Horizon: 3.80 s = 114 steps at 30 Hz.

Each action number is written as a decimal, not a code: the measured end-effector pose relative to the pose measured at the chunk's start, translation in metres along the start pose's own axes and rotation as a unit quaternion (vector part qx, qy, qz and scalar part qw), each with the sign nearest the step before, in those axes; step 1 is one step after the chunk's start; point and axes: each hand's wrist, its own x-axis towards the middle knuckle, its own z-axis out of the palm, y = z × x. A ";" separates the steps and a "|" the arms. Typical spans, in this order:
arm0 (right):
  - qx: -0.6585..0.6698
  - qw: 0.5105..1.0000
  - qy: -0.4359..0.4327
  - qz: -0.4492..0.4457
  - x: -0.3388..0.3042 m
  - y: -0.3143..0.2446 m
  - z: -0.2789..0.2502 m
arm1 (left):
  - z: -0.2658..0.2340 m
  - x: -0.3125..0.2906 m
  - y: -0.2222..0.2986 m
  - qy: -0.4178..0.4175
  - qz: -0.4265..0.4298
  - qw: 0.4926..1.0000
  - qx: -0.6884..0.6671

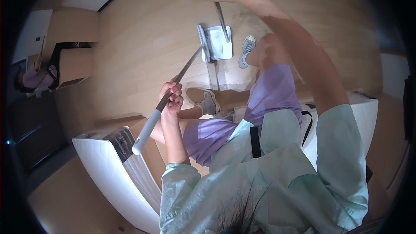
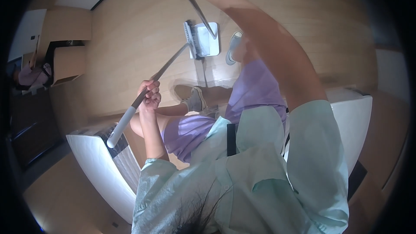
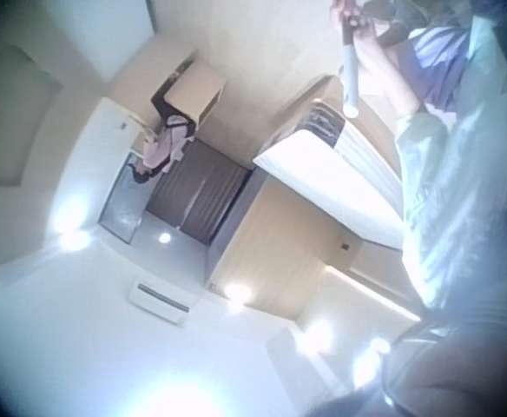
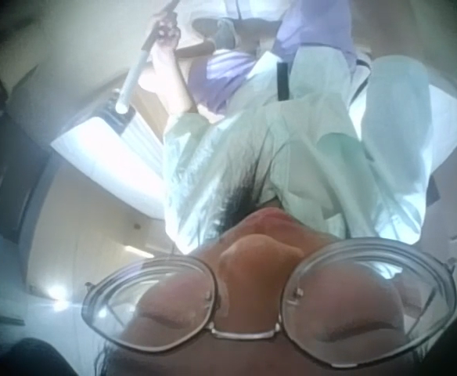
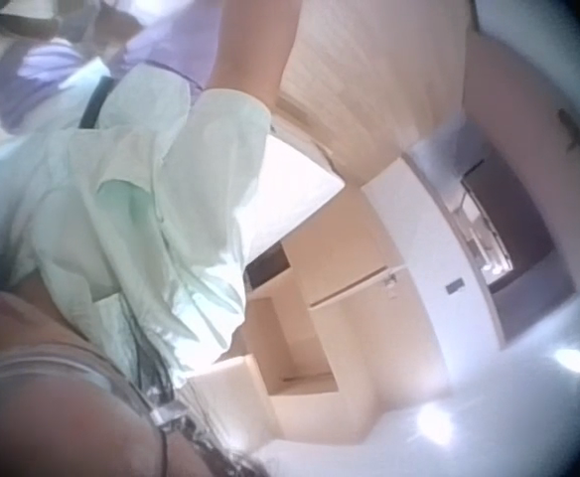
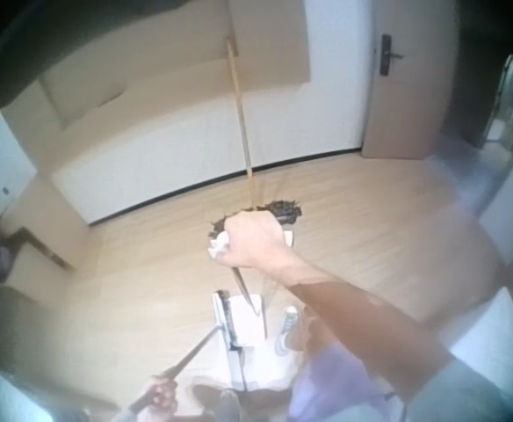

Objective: The person assembles a floor wiper by attaching the brush head to the handle and then places the assembled wiper into a dustpan.

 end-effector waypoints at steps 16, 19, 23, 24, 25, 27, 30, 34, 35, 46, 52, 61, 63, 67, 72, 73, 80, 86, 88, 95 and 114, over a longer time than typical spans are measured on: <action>-0.035 0.999 -0.028 0.014 0.007 -0.009 0.008 | -0.121 0.069 0.017 0.332 0.181 0.859 0.344; -0.037 0.999 -0.012 0.018 0.005 -0.005 0.000 | -0.101 0.081 -0.007 0.264 0.128 0.899 0.325; -0.037 0.998 -0.029 0.028 0.011 -0.008 0.002 | -0.063 0.083 -0.042 0.225 0.096 0.916 0.319; -0.040 0.998 -0.033 0.030 0.012 -0.009 0.002 | -0.053 0.081 -0.045 0.227 0.097 0.916 0.317; -0.041 0.998 -0.032 0.031 0.012 -0.008 0.003 | -0.040 0.078 -0.047 0.207 0.071 0.933 0.286; -0.038 0.999 -0.018 0.025 0.011 -0.004 0.003 | -0.010 0.072 -0.053 0.163 0.051 0.958 0.228; -0.017 1.000 -0.016 0.019 0.010 -0.007 0.000 | -0.019 0.064 -0.031 0.013 -0.038 0.998 0.044; -0.017 1.000 -0.001 0.008 0.007 -0.010 0.008 | 0.011 0.019 -0.022 -0.053 -0.051 0.996 -0.055; -0.024 1.000 -0.004 0.012 0.006 -0.008 0.005 | 0.021 0.009 -0.020 -0.057 -0.041 0.996 -0.062; -0.031 0.999 -0.009 0.019 0.009 -0.004 0.005 | 0.008 -0.054 0.125 0.015 0.091 0.991 0.102; -0.020 0.999 -0.016 0.025 0.004 0.000 0.001 | -0.077 0.041 0.134 0.208 0.092 0.915 0.333; -0.053 0.998 -0.009 0.021 0.006 -0.011 0.006 | -0.103 0.106 0.031 0.258 0.031 0.901 0.347; -0.054 0.998 -0.005 0.037 0.006 -0.010 -0.001 | -0.076 0.110 0.010 0.219 0.022 0.906 0.361; -0.058 0.997 -0.017 0.046 0.007 -0.010 -0.004 | -0.028 0.097 -0.006 0.194 0.035 0.935 0.296; -0.037 0.999 -0.024 0.024 0.009 -0.020 0.007 | -0.023 0.059 0.037 -0.028 -0.057 0.998 0.010; -0.042 0.998 -0.021 0.029 0.007 -0.016 0.004 | -0.021 0.053 0.051 -0.063 -0.075 0.994 -0.053; -0.034 0.999 0.004 0.008 0.000 -0.007 0.000 | -0.004 -0.021 0.121 -0.110 -0.048 0.983 -0.139; -0.033 0.999 -0.009 0.021 0.003 -0.006 0.002 | -0.024 -0.009 0.159 0.051 0.043 0.992 0.110; -0.035 0.999 -0.010 0.032 0.002 -0.001 -0.001 | -0.034 0.021 0.156 0.098 0.032 0.989 0.109; -0.043 0.999 -0.006 0.025 0.004 -0.018 0.003 | -0.127 0.104 0.072 0.281 0.086 0.887 0.356; -0.035 0.999 0.001 0.018 -0.004 0.001 0.004 | -0.031 0.039 0.065 -0.153 -0.004 0.984 -0.095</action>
